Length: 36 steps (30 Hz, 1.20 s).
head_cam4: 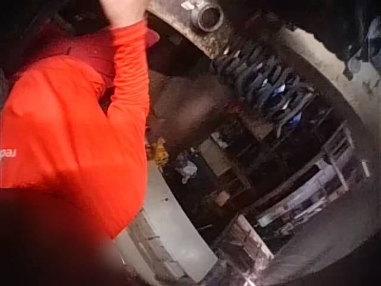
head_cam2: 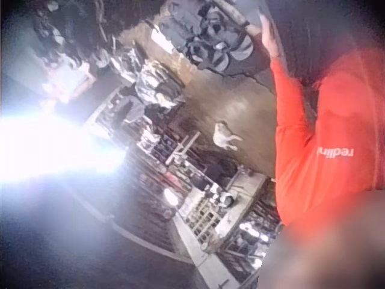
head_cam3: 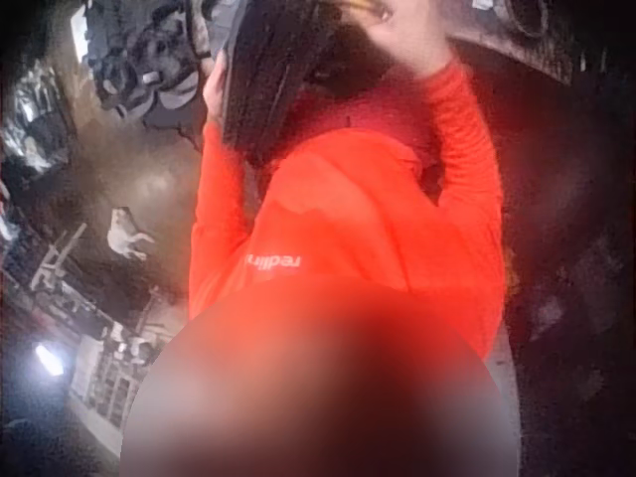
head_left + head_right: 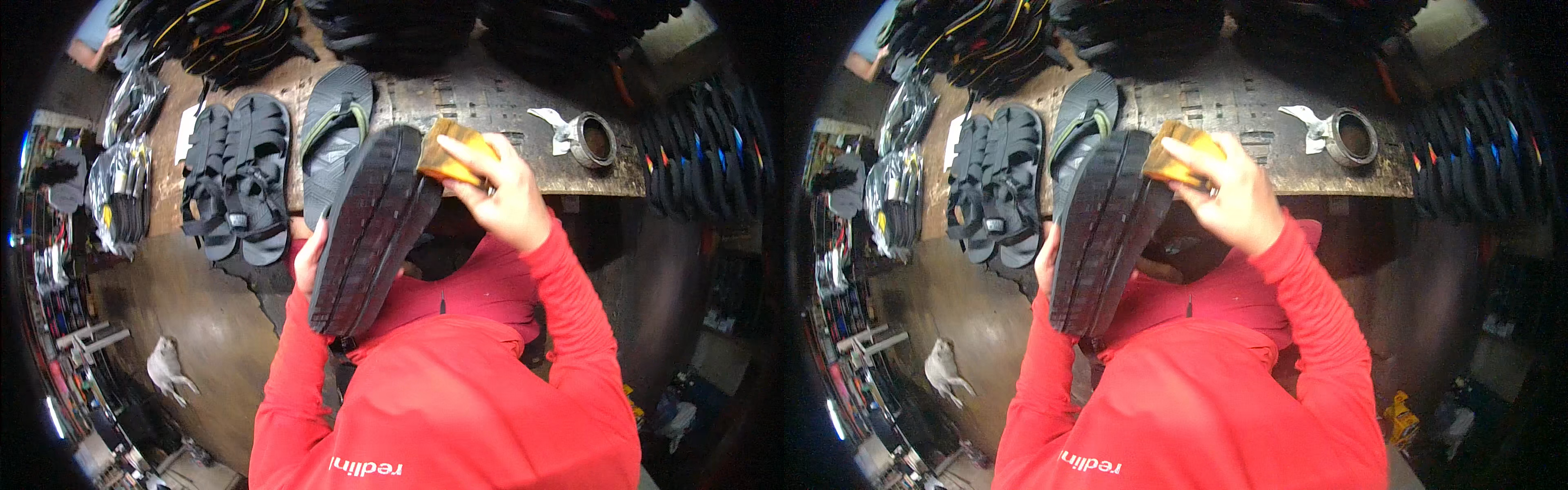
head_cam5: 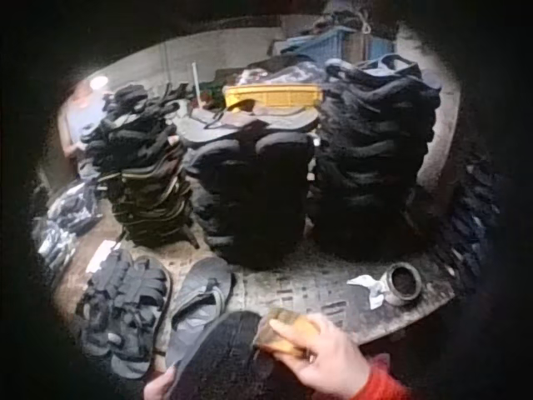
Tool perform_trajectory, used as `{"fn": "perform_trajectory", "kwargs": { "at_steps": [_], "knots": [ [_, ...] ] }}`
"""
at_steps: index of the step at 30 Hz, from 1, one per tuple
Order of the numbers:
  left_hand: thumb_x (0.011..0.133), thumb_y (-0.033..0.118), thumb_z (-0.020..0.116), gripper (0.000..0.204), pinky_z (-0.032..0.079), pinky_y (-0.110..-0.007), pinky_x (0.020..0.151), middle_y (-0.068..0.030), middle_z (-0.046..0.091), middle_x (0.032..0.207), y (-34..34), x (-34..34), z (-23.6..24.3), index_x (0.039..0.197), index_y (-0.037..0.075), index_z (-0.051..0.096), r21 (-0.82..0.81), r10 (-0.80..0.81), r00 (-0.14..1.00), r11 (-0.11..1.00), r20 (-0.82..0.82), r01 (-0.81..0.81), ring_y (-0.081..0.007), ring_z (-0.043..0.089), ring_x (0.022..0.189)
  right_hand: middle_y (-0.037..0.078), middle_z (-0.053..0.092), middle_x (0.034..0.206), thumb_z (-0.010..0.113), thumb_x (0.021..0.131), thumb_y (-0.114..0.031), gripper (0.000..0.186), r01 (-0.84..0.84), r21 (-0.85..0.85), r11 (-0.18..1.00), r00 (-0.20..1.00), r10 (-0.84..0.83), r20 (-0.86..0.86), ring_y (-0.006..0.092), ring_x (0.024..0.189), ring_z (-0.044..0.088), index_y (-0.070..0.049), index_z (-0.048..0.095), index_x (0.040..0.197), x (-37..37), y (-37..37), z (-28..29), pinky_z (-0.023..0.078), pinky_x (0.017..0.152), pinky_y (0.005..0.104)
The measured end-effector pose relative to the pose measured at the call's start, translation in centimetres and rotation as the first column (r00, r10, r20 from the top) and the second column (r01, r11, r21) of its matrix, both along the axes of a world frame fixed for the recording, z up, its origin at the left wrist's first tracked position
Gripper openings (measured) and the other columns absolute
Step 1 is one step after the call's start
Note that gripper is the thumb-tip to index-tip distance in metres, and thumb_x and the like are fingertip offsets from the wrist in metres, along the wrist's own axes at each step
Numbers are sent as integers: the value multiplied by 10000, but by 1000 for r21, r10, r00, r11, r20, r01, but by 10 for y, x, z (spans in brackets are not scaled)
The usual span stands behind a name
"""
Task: The person sits on the floor and repairs several pairs of sandals. They use a small tool to adjust straps and a brush to apply a dark substance to the soles. The person handles black, green, and red sandals, stacking them after each repair.
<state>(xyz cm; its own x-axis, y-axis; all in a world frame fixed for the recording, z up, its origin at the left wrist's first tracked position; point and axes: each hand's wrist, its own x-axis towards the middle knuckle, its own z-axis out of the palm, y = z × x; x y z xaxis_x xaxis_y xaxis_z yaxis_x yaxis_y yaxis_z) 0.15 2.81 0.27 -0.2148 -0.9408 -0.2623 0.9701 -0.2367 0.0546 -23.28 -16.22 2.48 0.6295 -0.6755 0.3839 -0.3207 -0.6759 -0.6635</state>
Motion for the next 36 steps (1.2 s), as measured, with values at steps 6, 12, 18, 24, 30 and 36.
{"fn": "perform_trajectory", "kwargs": {
  "at_steps": [6, 12, 18, 24, 30, 36],
  "knots": [
    [1072, 520, 332, 665, 517, -629, 1002, -245, 576, 1411, -66, -8, -13, 1487, 19, 466, -183, 96, 989, 980, 108, -75, -445, 649, 1161, 171, 565, 1147, 754, 670, -108, 773, -137, 65, 988, 955, 149, -257, 307, 631, 664, -242, 588, 1413, 8, 135, 16, 585, 542, 418],
    [1069, 516, 340, 669, 505, -653, 1008, -267, 558, 1419, -85, -10, -8, 1487, 6, 455, -185, 76, 997, 980, 29, -69, -453, 644, 1170, 162, 593, 1112, 845, 701, -168, 740, -436, 132, 890, 898, 440, 1, 284, 758, 688, -274, 614, 1396, -12, 112, 47, 609, 596, 389],
    [1073, 509, 336, 667, 545, -632, 961, -256, 595, 1373, -83, -18, 0, 1471, -11, 459, -172, 95, 992, 982, 81, -80, -429, 667, 1135, 113, 580, 1003, 735, 739, -126, 679, -421, -117, 899, 900, 399, -175, 221, 613, 646, -301, 636, 1388, -1, 117, 40, 586, 510, 358],
    [1062, 568, 337, 712, 534, -538, 1018, -258, 642, 1299, -62, -27, 3, 1443, -12, 497, -205, -76, 992, 974, 105, 97, -413, 673, 1125, 120, 608, 999, 738, 737, -82, 566, 205, -312, 928, 960, -252, -118, 289, 655, 669, -263, 684, 1272, 31, 37, 68, 591, 527, 376],
    [1054, 580, 354, 720, 528, -629, 981, -268, 608, 1353, -51, -30, 7, 1472, 6, 478, 88, -10, 1000, 996, 25, 8, -458, 642, 1164, 152, 596, 1108, 809, 631, -74, 750, -125, -172, 977, 986, 103, -129, 324, 732, 693, -311, 660, 1326, 5, 72, 29, 608, 608, 404],
    [1058, 512, 362, 673, 527, -678, 948, -288, 523, 1451, -26, -22, 16, 1496, 10, 457, 99, -88, 996, 991, -28, 91, -485, 606, 1217, 142, 635, 1038, 815, 792, -137, 509, 172, -113, 979, 977, -184, -109, 314, 885, 664, -214, 701, 1283, 4, -31, 26, 548, 773, 381]
  ]
}}
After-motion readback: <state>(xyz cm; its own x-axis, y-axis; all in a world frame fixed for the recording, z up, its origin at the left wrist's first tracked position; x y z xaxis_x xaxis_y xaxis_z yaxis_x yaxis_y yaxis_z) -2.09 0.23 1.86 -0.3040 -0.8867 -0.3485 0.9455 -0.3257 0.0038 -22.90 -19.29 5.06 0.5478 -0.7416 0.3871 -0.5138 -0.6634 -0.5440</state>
